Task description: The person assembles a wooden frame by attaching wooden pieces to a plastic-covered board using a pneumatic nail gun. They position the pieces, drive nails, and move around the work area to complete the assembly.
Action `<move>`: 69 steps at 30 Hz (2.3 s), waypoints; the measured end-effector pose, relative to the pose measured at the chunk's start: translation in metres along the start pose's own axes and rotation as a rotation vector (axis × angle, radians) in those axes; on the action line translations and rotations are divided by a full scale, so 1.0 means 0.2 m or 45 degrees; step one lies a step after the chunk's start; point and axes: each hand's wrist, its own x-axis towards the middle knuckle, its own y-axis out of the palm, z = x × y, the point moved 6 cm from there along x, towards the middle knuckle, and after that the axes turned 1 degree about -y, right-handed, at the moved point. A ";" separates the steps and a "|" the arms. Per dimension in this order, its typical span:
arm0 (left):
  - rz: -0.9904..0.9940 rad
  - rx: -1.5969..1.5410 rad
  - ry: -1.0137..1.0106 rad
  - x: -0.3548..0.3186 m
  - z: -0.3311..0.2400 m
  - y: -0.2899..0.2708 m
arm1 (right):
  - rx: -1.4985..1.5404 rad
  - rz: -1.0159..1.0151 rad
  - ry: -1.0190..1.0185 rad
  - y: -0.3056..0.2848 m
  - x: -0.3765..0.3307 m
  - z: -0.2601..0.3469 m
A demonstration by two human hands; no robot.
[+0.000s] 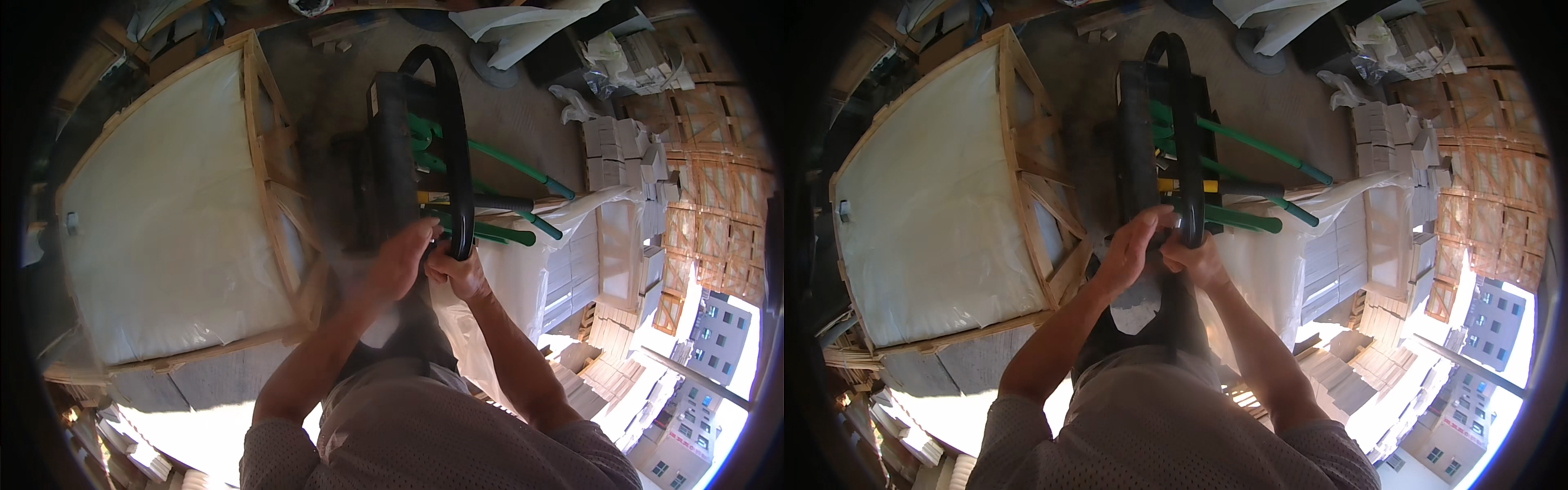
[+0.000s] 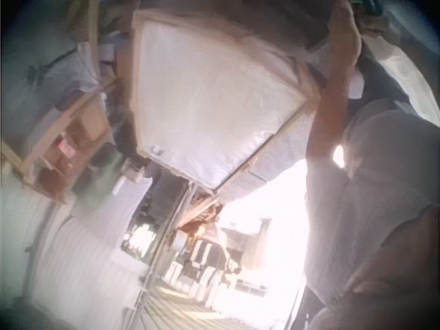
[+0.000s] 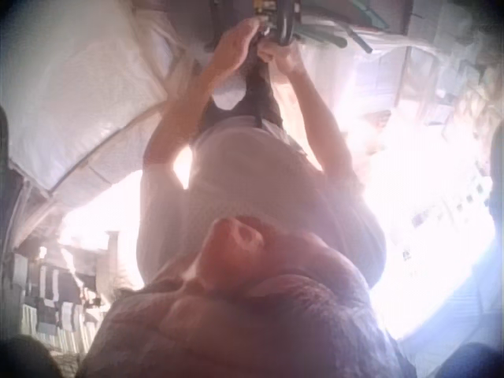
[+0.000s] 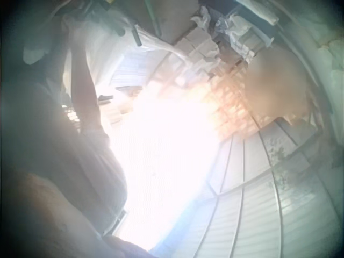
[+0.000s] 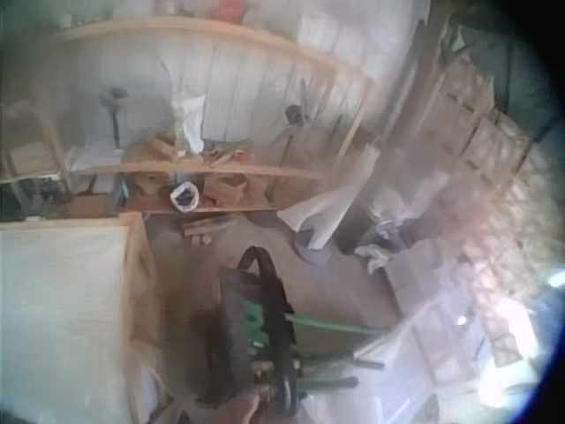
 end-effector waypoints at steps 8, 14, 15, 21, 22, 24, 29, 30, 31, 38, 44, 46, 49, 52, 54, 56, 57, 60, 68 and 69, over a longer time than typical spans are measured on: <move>0.155 -0.247 -0.455 0.03 0.12 0.21 | 0.008 0.202 -0.018 -0.03 0.00 0.01; 0.006 -0.366 -0.393 -0.03 0.06 0.30 | 0.168 0.193 -0.132 -0.04 0.00 -0.03; -0.030 -0.380 -0.397 -0.06 0.07 0.32 | 0.205 0.124 -0.092 -0.05 -0.01 -0.06; -0.156 -0.415 -0.445 -0.38 0.19 0.48 | -0.007 -0.015 0.002 -0.17 -0.41 -0.25; -0.162 -0.415 -0.434 -0.43 0.18 0.48 | -0.014 -0.077 0.133 -0.16 -0.45 -0.29; -0.153 -0.294 -0.532 -0.59 0.20 0.48 | -0.395 -0.161 -0.127 -0.11 -0.61 -0.29; 0.004 -0.133 -0.528 -0.57 0.16 0.44 | -0.144 -0.059 0.103 -0.12 -0.61 -0.33; 0.045 -0.192 -0.521 -0.53 0.16 0.45 | -0.239 -0.096 0.091 -0.13 -0.60 -0.33; 0.090 -0.231 -0.517 -0.51 0.16 0.45 | -0.308 -0.165 0.040 -0.14 -0.59 -0.33; 0.132 0.041 -0.142 -0.55 0.18 0.45 | -0.370 -0.141 -0.158 -0.11 -0.61 -0.41; -0.109 -0.136 -0.444 -0.55 0.28 0.45 | -0.318 0.003 -0.184 -0.08 -0.56 -0.37; -0.115 -0.183 -0.403 -0.55 0.25 0.46 | -0.390 -0.048 -0.224 -0.08 -0.57 -0.35; -0.234 -0.112 -0.525 -0.54 0.24 0.44 | -0.397 -0.134 -0.219 -0.09 -0.61 -0.33; -0.295 -0.042 -0.601 -0.54 0.21 0.41 | -0.385 -0.230 -0.258 -0.08 -0.64 -0.28; -0.268 -0.010 -0.593 -0.53 0.17 0.39 | -0.347 -0.225 -0.228 -0.03 -0.63 -0.28; -0.322 0.039 -0.658 -0.55 0.14 0.34 | -0.340 -0.193 -0.162 0.03 -0.62 -0.29; -0.330 0.033 -0.668 -0.57 0.13 0.33 | -0.313 -0.226 -0.188 0.05 -0.63 -0.28; -0.318 0.050 -0.634 -0.60 0.12 0.30 | -0.275 -0.149 -0.173 0.10 -0.65 -0.31; -0.126 -0.120 -0.566 -0.65 0.16 0.32 | -0.392 -0.064 -0.127 0.13 -0.65 -0.37; -0.102 -0.145 -0.577 -0.65 0.16 0.32 | -0.383 -0.080 -0.140 0.14 -0.65 -0.38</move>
